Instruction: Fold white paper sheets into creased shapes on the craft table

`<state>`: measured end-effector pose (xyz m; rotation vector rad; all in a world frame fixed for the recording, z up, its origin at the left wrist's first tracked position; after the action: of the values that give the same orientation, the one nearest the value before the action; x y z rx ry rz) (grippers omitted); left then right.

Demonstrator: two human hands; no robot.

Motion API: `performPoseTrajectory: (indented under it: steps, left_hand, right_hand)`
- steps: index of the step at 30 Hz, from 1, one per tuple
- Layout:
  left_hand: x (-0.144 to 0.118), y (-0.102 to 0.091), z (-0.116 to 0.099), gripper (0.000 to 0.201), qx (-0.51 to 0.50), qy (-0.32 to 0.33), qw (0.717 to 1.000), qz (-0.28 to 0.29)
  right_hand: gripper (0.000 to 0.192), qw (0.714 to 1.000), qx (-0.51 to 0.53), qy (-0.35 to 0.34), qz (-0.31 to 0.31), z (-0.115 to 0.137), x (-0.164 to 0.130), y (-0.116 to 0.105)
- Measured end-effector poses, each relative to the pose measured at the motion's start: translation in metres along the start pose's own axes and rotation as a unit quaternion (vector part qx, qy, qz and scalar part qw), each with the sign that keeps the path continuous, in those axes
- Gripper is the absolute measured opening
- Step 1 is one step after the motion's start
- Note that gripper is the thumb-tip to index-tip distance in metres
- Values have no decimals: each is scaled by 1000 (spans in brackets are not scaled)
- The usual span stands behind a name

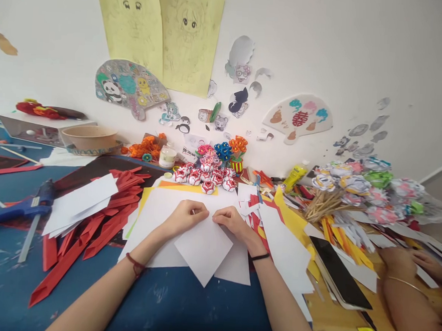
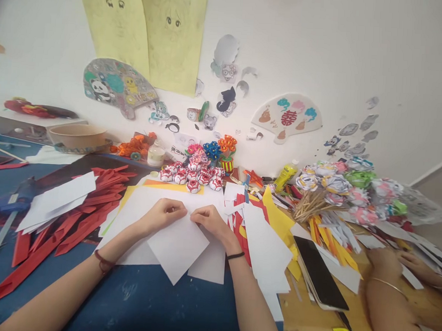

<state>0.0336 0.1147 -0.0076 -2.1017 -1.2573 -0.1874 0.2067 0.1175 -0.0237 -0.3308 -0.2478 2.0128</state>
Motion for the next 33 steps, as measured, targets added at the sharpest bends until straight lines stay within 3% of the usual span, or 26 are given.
performPoseTrajectory:
  steps: [11,15,19,24,29,33]
  left_hand:
    - [-4,-52,17,32,26,-47,988,-142]
    - [-9,-64,21,28,-17,-74,969,-237]
    - [-7,-51,20,29,-65,-67,956,-279]
    - [-5,-28,25,31,-146,-96,936,-306]
    - [-7,-30,28,31,-153,-105,919,-347]
    - [-7,-30,25,33,-139,-103,928,-331]
  right_hand:
    - [24,997,72,10,40,-1,-4,-4]
    - [25,997,74,-1,33,-2,-6,-7]
    - [30,993,114,-3,-19,-4,-5,-8]
    - [43,991,132,-4,-4,-4,-3,-3]
    - [34,992,121,-17,-36,-5,-2,-6]
    - [35,990,133,-15,-44,-7,-1,-9]
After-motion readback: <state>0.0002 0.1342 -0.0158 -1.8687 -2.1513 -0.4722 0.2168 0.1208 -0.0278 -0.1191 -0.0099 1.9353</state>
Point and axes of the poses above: each hand's wrist, its own x-axis towards the middle knuckle, its own y-axis out of the palm, z = x × y, the point moved 3 cm from there along x, towards the middle knuckle, and after that the axes turned 15 degrees about y, right-handed, at the moved point
